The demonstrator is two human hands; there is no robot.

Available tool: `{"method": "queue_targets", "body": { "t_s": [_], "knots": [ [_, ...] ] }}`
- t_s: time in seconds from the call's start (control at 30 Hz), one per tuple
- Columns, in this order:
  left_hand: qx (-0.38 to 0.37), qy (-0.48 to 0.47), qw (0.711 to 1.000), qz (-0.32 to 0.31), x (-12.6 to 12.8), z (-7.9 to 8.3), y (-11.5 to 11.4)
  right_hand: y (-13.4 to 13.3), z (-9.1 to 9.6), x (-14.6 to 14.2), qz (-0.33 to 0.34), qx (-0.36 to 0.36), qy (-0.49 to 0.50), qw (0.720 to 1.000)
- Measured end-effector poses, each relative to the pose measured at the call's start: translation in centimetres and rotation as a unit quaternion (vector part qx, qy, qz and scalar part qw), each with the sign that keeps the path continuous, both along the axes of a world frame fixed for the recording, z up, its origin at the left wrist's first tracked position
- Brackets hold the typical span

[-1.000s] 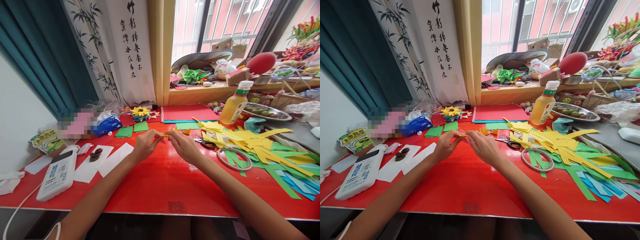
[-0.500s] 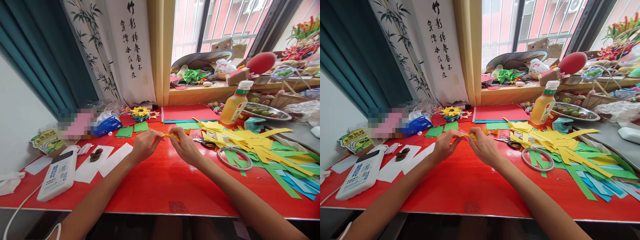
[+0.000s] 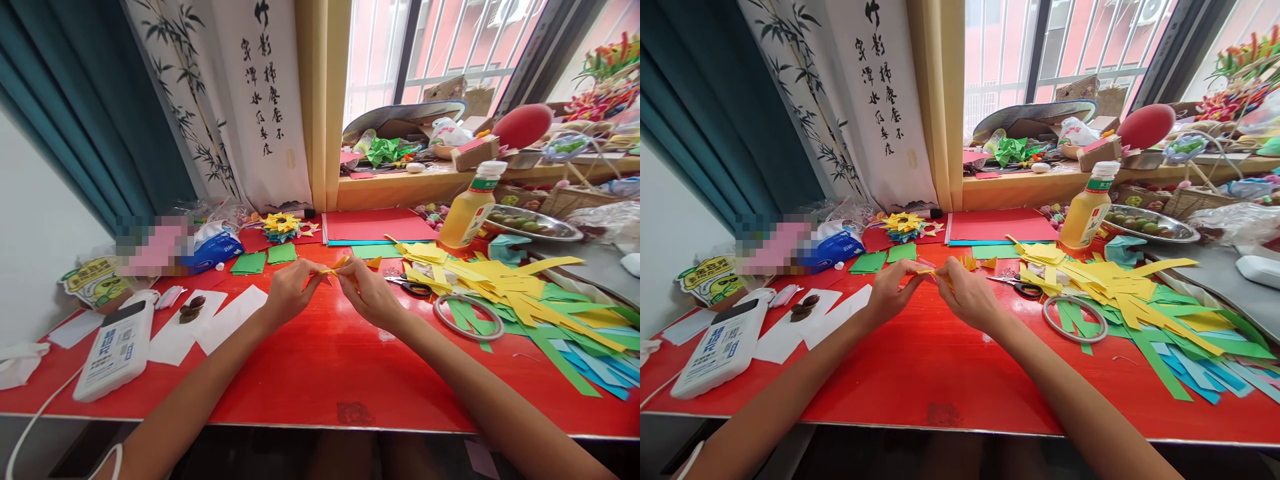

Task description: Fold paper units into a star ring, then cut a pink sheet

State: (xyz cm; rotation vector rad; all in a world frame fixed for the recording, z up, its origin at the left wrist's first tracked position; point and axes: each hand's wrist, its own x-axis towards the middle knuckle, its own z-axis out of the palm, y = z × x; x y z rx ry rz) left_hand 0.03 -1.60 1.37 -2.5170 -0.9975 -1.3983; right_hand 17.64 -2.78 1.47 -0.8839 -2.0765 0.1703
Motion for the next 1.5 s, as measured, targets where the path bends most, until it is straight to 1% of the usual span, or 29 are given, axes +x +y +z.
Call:
{"method": "queue_targets", "body": {
  "t_s": [0.1, 0.23, 0.43, 0.57, 0.67, 0.73, 0.8, 0.93, 1.07, 1.2, 1.27, 1.37, 1.43, 1.5],
  "knots": [
    [-0.014, -0.007, 1.0, -0.004, 0.0, -0.1, 0.1, 0.1, 0.0, -0.1, 0.003, 0.031, -0.007, 0.999],
    [-0.03, -0.015, 0.999, -0.009, -0.1, -0.1, 0.1, 0.3, 0.0, 0.0, -0.008, 0.105, -0.039, 0.994],
    [-0.043, -0.014, 0.999, -0.008, 0.0, -0.3, 0.1, 0.7, -0.3, 0.4, -0.057, 0.216, -0.117, 0.968],
    [-0.033, -0.012, 0.999, -0.01, 0.0, -0.2, 0.1, 0.7, -0.1, 0.5, -0.058, 0.252, -0.137, 0.956],
    [-0.031, -0.011, 0.999, -0.009, 0.0, -0.2, 0.1, 0.7, 0.1, 0.6, -0.052, 0.257, -0.135, 0.956],
    [-0.026, -0.007, 1.0, -0.011, 0.0, -0.2, 0.1, 0.6, 0.2, 0.5, -0.046, 0.237, -0.121, 0.963],
    [-0.015, 0.0, 1.0, -0.017, 0.0, -0.2, 0.2, 0.5, 0.1, 0.5, -0.039, 0.197, -0.099, 0.975],
    [0.011, 0.013, 0.999, -0.041, 0.0, -0.2, 0.3, 0.2, -0.2, 0.2, -0.023, 0.089, -0.033, 0.995],
    [0.016, 0.013, 0.999, -0.046, 0.0, -0.1, 0.3, -0.2, -0.3, -0.3, -0.008, -0.037, 0.041, 0.998],
    [0.021, 0.016, 0.999, -0.04, -0.1, -0.1, 0.2, -0.5, 0.0, -0.6, 0.049, -0.137, 0.137, 0.98],
    [0.027, 0.016, 0.999, -0.038, -0.1, -0.1, 0.2, -0.5, 0.2, -0.7, 0.081, -0.185, 0.191, 0.961],
    [0.03, 0.019, 0.999, -0.037, 0.0, 0.0, 0.2, -0.5, 0.4, -0.9, 0.13, -0.262, 0.255, 0.922],
    [0.026, 0.019, 0.999, -0.033, 0.0, 0.0, 0.2, -0.4, 0.4, -1.0, 0.148, -0.29, 0.273, 0.905],
    [0.023, 0.015, 0.999, -0.028, -0.1, 0.0, 0.2, -0.4, 0.4, -1.0, 0.146, -0.294, 0.277, 0.903]
  ]
}}
